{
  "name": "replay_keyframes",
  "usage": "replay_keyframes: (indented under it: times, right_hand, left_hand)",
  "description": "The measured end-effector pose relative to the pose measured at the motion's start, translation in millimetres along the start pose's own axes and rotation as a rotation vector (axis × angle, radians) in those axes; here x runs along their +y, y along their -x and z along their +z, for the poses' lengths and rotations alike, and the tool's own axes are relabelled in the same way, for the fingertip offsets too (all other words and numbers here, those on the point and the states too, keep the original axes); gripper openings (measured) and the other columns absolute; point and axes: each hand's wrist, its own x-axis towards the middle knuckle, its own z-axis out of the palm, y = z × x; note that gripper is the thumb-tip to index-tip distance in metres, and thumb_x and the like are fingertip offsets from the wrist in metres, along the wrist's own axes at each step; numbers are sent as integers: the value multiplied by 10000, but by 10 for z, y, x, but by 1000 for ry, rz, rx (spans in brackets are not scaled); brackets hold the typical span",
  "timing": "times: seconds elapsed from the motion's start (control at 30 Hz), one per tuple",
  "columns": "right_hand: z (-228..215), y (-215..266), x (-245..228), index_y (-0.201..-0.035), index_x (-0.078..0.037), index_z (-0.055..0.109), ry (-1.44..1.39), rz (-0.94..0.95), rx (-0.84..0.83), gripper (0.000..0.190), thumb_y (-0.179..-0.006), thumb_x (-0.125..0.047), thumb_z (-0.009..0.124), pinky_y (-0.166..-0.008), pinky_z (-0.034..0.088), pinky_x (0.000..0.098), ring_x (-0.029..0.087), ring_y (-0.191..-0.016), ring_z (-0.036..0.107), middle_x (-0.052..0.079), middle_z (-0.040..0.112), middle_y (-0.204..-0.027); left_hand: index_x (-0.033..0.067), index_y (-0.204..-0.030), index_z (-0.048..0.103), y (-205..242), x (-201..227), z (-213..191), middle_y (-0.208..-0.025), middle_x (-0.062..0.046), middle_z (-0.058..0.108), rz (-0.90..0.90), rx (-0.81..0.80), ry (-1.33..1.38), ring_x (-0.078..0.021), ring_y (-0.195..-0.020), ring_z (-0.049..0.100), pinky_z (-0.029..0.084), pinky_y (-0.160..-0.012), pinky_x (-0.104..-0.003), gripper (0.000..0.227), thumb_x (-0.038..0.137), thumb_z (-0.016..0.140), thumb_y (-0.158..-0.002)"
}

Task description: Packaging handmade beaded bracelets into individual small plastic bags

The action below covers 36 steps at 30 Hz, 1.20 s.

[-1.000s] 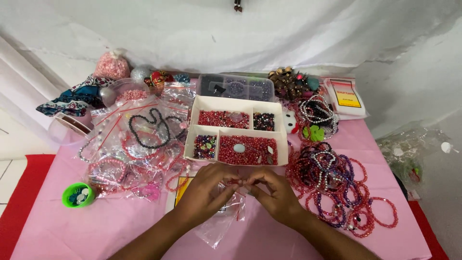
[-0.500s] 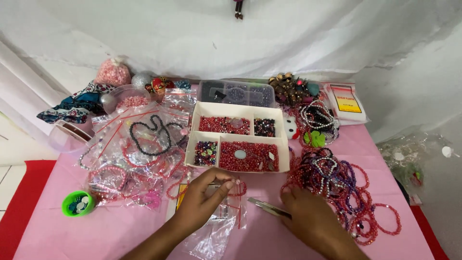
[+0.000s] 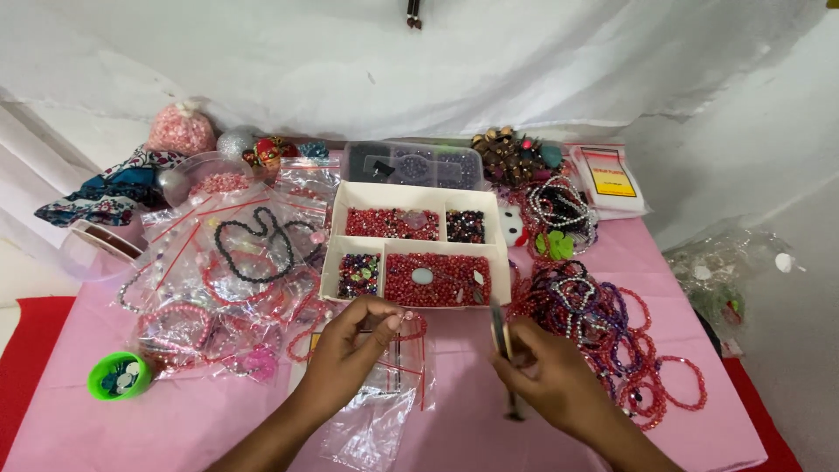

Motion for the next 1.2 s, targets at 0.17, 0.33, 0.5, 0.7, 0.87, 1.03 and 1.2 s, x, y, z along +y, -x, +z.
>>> replay_keyframes:
  times: [0.17,0.33,0.5,0.7,0.87,1.03,1.2]
  right_hand:
    - [39,-235,-310,-1139,-97,619,-537,-107,-141,201,-982,-223,613,-601,533,373,221,-614,627,85,630,-713]
    - [485,-553,-188,-1026,-29,528,-1160,-164,-291,76,-1016,-70,591,-381,453,319,165,-408,513,101,566,-723]
    - [574,-464,-144,-1083,-15,609,-1041,-263,-258,145,-992,-124,634,-486,465,348,180,-437,512,63,520,-598]
    - [577,-315,-169,-1108,-26,643,-732,-226,-194,199,-978,-176,648,-498,482,319,160,-524,538,53,600,-655]
    - [661,-236,-278,-1020,-46,628,-774,-341,-215,140,-976,-177,653,-466,438,286,131,-469,508,53,583,-599]
    - [632,-215,-289,-1015,-88,637,-651,-356,-168,104,-964,-174,667,-416,466,264,109,-454,531,29,601,-605]
    - [642,-212,-279,-1014,-86,638,-634,-318,-147,119,-957,-183,680,-365,465,285,130,-405,533,38,587,-553]
  left_hand:
    - [120,-1015,732,3,18,22,-959,6,748,20,-25,1,-113,-913,674,515,-835,-277,125,217,671,-963]
    - [123,-999,727,37,143,15,-960,9,750,88,-45,-15,-107,-893,681,527,-819,-273,110,216,680,-965]
    - [125,-1029,727,64,229,31,-995,-3,766,143,-77,-38,-115,-908,721,564,-814,-270,130,224,676,-963]
    - [135,-1003,694,66,183,59,-987,21,726,172,-103,-122,-116,-906,669,502,-782,-271,103,229,668,-972]
    - [122,-1024,705,66,152,60,-966,-5,723,165,-155,-136,-132,-899,685,521,-797,-278,123,225,663,-973]
    - [124,-1057,701,60,108,67,-991,-5,720,170,-186,-107,-135,-929,675,512,-840,-289,141,232,666,-973]
    - [125,-1078,691,58,81,63,-1025,9,691,87,-221,-63,-124,-984,651,491,-898,-273,165,237,684,-958]
